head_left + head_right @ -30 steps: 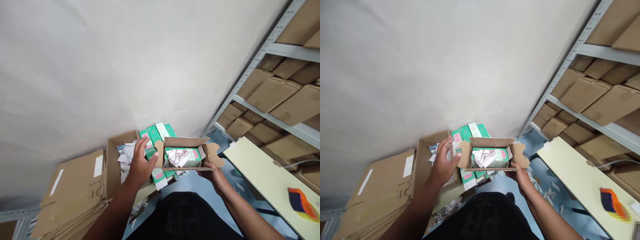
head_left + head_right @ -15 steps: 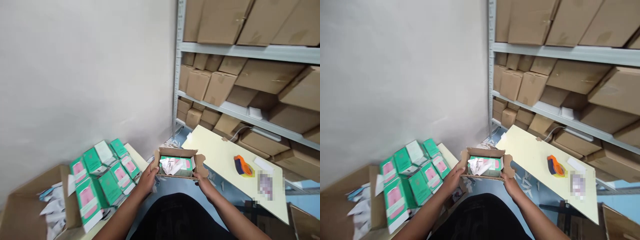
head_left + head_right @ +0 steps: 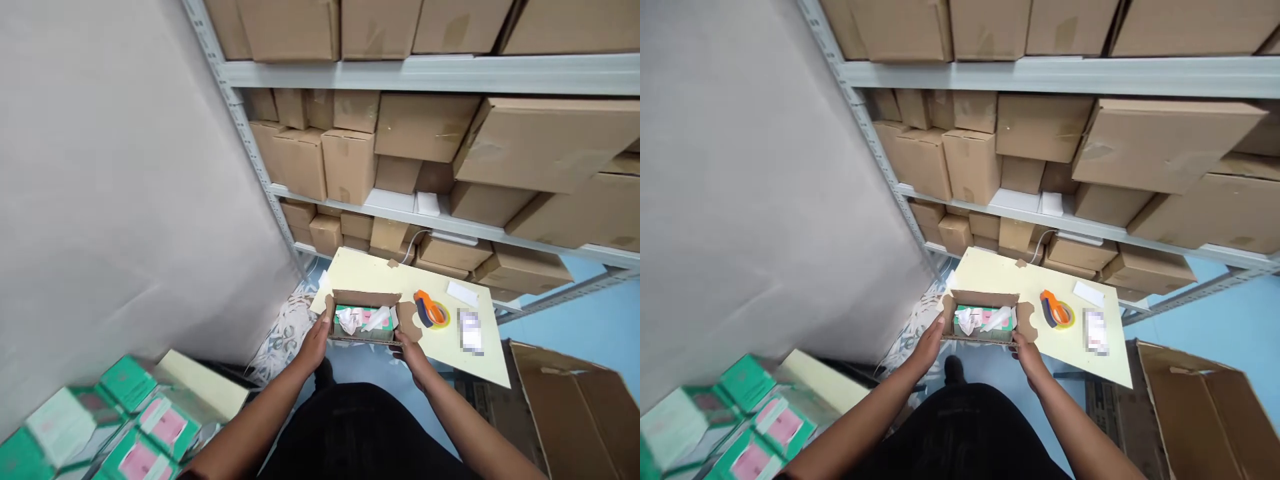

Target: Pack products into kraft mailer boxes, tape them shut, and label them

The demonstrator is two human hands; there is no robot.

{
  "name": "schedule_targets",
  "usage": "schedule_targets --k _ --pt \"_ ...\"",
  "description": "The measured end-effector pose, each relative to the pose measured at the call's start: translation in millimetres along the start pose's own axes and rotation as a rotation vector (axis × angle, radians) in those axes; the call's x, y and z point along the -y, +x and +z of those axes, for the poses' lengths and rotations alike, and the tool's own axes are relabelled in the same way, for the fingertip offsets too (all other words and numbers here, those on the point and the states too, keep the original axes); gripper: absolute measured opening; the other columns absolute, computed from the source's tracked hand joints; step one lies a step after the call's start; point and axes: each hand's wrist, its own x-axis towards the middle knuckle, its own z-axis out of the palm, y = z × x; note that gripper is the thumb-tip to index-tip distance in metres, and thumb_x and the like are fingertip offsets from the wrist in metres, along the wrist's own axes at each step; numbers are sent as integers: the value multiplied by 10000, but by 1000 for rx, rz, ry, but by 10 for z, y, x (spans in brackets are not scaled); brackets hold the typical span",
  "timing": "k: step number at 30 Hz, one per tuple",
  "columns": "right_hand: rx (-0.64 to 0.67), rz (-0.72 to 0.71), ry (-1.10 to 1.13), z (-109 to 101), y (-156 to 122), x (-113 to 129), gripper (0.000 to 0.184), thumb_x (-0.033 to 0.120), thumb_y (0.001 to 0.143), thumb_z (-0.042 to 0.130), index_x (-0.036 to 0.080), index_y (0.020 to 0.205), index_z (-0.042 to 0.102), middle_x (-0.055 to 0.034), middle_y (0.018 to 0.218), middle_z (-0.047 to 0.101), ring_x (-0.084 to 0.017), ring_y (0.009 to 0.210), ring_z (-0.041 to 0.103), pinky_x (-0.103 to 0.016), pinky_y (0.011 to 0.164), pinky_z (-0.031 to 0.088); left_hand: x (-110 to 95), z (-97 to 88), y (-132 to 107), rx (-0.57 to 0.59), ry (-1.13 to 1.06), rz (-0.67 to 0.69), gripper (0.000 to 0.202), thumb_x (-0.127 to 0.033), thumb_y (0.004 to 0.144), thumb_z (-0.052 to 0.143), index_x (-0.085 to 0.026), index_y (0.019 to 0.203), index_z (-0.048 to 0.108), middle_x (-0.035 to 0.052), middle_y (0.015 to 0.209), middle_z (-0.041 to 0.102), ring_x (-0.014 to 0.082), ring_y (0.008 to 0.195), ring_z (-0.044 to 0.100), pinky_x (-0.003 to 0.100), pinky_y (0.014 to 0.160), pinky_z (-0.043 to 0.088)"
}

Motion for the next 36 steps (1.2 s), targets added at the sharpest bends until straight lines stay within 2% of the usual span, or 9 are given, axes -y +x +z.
schedule_targets --k 4,10,15,18,20,23,28,31,36 --pt "-36 -3 48 -1 369 78 555 592 809 660 191 1193 682 -88 1109 749 -236 944 722 -325 778 559 60 198 607 48 -48 34 738 -666 987 368 -170 1529 446 132 1607 446 283 1526 349 442 1262 262" --pt "-103 7 78 207 937 205 517 591 829 601 194 1151 677 -123 1245 698 -260 1042 703 -350 888 559 213 290 1492 228 -88 150 739 -481 913 601 -181 1555 392 145 1601 446 312 1486 406 467 1233 307" --pt "-140 54 54 418 1332 300 506 581 869 549 200 1183 662 -135 1294 670 -261 1067 694 -377 901 564 390 224 2178 370 136 344 831 -446 918 605 -154 1617 264 180 1672 295 301 1547 294 475 1268 251" --pt "-169 86 -37 407 1439 332 562 601 893 519 206 1275 635 -139 1297 672 -272 1090 685 -417 911 563 482 224 2449 448 267 509 849 -430 898 654 -183 1620 281 160 1696 243 307 1562 255 486 1262 278" --pt "-214 43 -80 339 1416 320 639 651 913 470 218 1369 586 -143 1328 660 -282 1121 673 -439 922 563 524 252 2549 500 333 603 805 -448 890 681 -210 1591 365 145 1680 292 317 1539 309 498 1243 322" --pt "-253 -205 -141 224 1264 248 697 694 949 385 259 1484 485 -124 1478 565 -290 1279 596 -437 969 556 537 330 2612 502 402 670 664 -491 901 679 -224 1491 534 137 1620 412 328 1463 429 515 1207 381" --pt "-162 -559 -486 197 1113 222 595 589 932 553 277 1439 531 -104 1542 489 -287 1422 467 -410 1007 546 446 476 2637 378 418 631 435 -504 947 608 -217 1257 714 127 1467 585 310 1324 563 515 1141 457" --pt "-225 -622 -599 240 1240 367 419 530 955 546 239 1241 642 -121 1334 615 -278 1270 588 -412 995 548 376 487 2631 358 392 611 396 -505 958 589 -215 1191 725 128 1397 628 296 1318 569 507 1151 449" --pt "-221 -688 -685 184 1447 550 302 460 986 527 237 1141 662 -98 1180 660 -267 1150 642 -415 1012 528 225 379 2636 381 357 491 498 -487 998 511 -216 1413 562 132 1451 575 269 1316 581 454 1116 483"
